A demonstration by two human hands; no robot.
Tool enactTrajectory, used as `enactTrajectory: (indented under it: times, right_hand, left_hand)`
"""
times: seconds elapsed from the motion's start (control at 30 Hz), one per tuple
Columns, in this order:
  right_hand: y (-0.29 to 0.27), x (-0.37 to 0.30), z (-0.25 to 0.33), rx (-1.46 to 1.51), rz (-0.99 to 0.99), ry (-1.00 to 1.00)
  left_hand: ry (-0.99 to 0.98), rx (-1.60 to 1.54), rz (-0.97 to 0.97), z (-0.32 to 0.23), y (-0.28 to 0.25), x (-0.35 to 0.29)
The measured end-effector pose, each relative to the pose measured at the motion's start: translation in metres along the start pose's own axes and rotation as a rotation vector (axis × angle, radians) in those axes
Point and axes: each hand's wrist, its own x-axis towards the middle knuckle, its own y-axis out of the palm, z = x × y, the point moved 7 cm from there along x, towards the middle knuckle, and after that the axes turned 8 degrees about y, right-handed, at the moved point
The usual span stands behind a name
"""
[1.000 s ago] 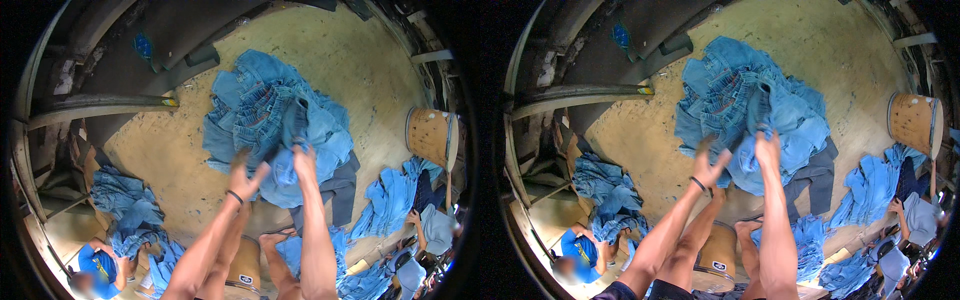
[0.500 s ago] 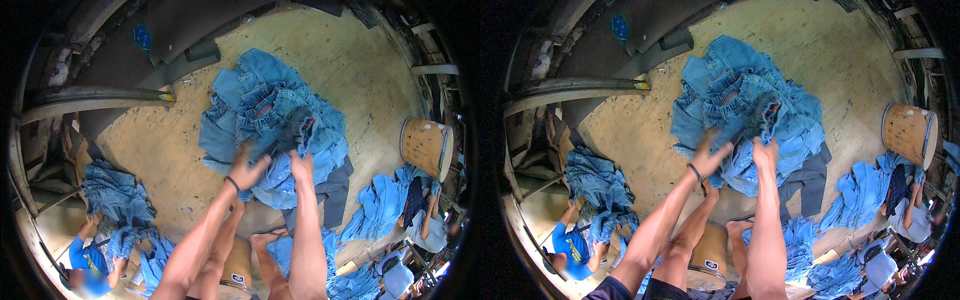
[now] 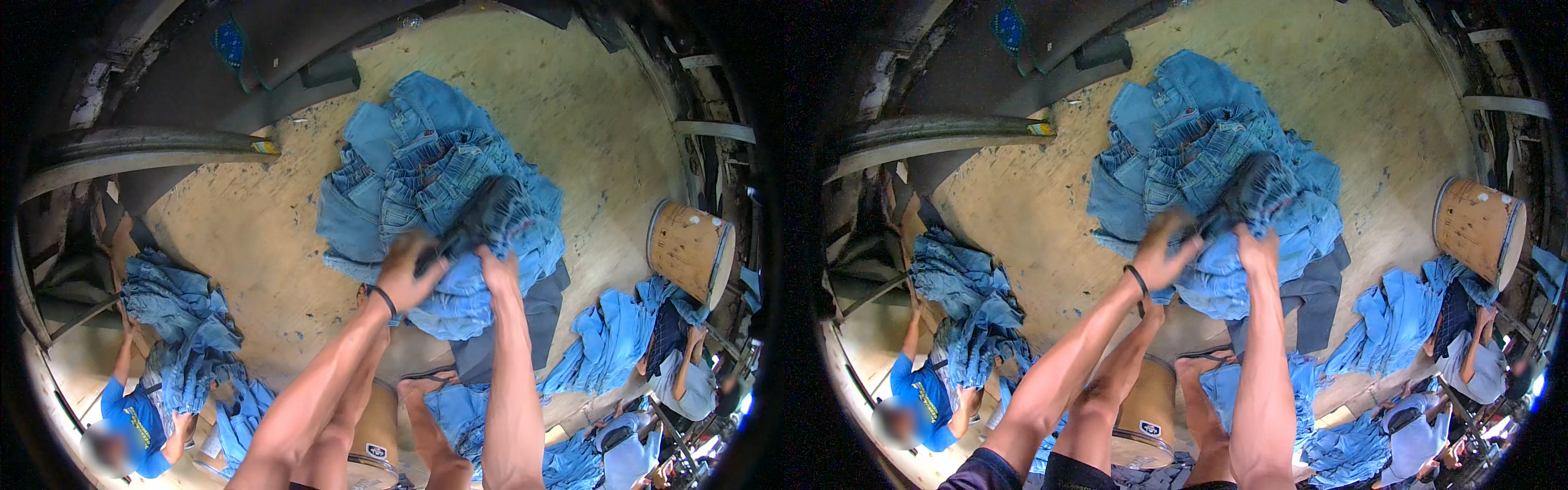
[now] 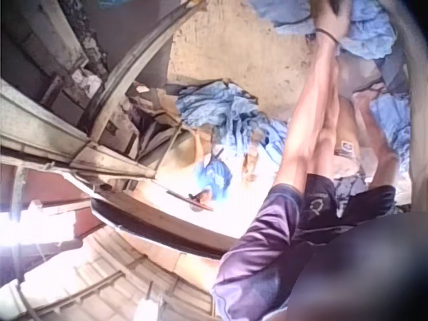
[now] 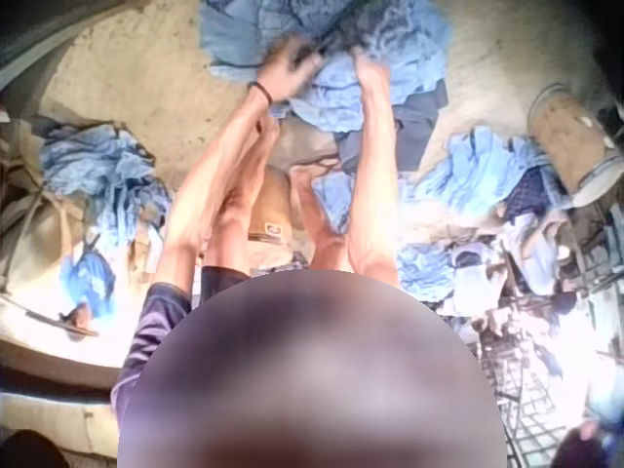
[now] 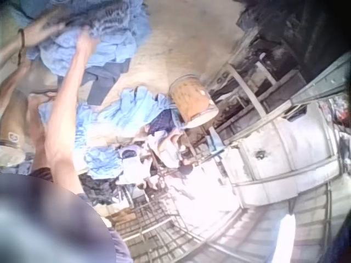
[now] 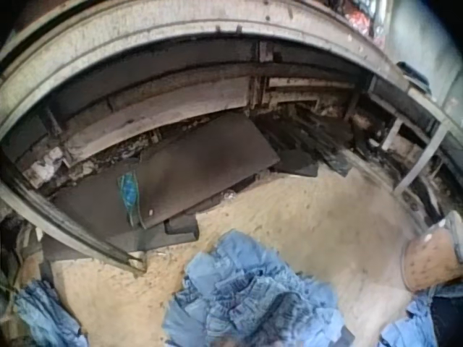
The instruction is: The person sits on the floor and sorts through a large pile of denim shorts, picking them up, shaking them out, and stacking them into a neat pile. The person occasionally lifts the stack to adjust it and continues the repetitive sorting process.
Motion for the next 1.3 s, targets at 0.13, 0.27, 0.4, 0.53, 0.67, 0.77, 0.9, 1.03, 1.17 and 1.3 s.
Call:
enactTrajectory:
  times: [0.13, 0.27, 0.4, 0.53, 0.67, 0.77, 0.9, 1.03, 1.17, 1.3]
  right_hand:
    - [-0.069, -0.067, -0.03, 0.16, -0.054, 0.035]
    - [-0.1, -0.117, -0.034, 0.081, -0.182, -0.012]
    - [-0.028, -0.068, -0.007, 0.247, -0.031, 0.048]
    - [0.044, -0.012, 0.041, 0.003, -0.024, -0.374]
    - [0.019, 0.001, 0.007, 0.021, 0.013, -0.145]
    - [-0.013, -0.019, -0.025, 0.115, -0.042, -0.015]
    - [-0.037, -0.045, -0.053, 0.218, -0.149, 0.113]
    - [-0.009, -0.05, -0.047, 0.185, -0.056, 0.061]
    - [0.008, -0.052, -0.041, -0.36, -0.227, 0.159]
    - [-0.008, -0.052, -0.058, -0.349, -0.08, 0.255]
  left_hand:
    - [-0.182, 0.15, -0.416, 0.045, -0.039, 0.046]
    - [-0.596, 0.033, -0.254, 0.08, -0.047, 0.057]
    - [-0.26, 0.163, -0.124, 0.039, -0.046, 0.039]
    - [0.101, -0.077, -0.03, -0.006, -0.009, 0.003]
    - [-0.033, -0.07, -0.188, 0.024, -0.016, 0.01]
    - [-0.301, 0.091, -0.341, 0.062, -0.037, 0.027]
    - [-0.396, -0.053, 0.054, 0.058, -0.005, 0.026]
    - [0.093, 0.041, 0.109, -0.03, 0.034, -0.015]
    - [-0.007, 0.041, -0.073, -0.056, 0.05, -0.06]
    - [0.01, 0.064, -0.043, -0.076, 0.065, -0.084]
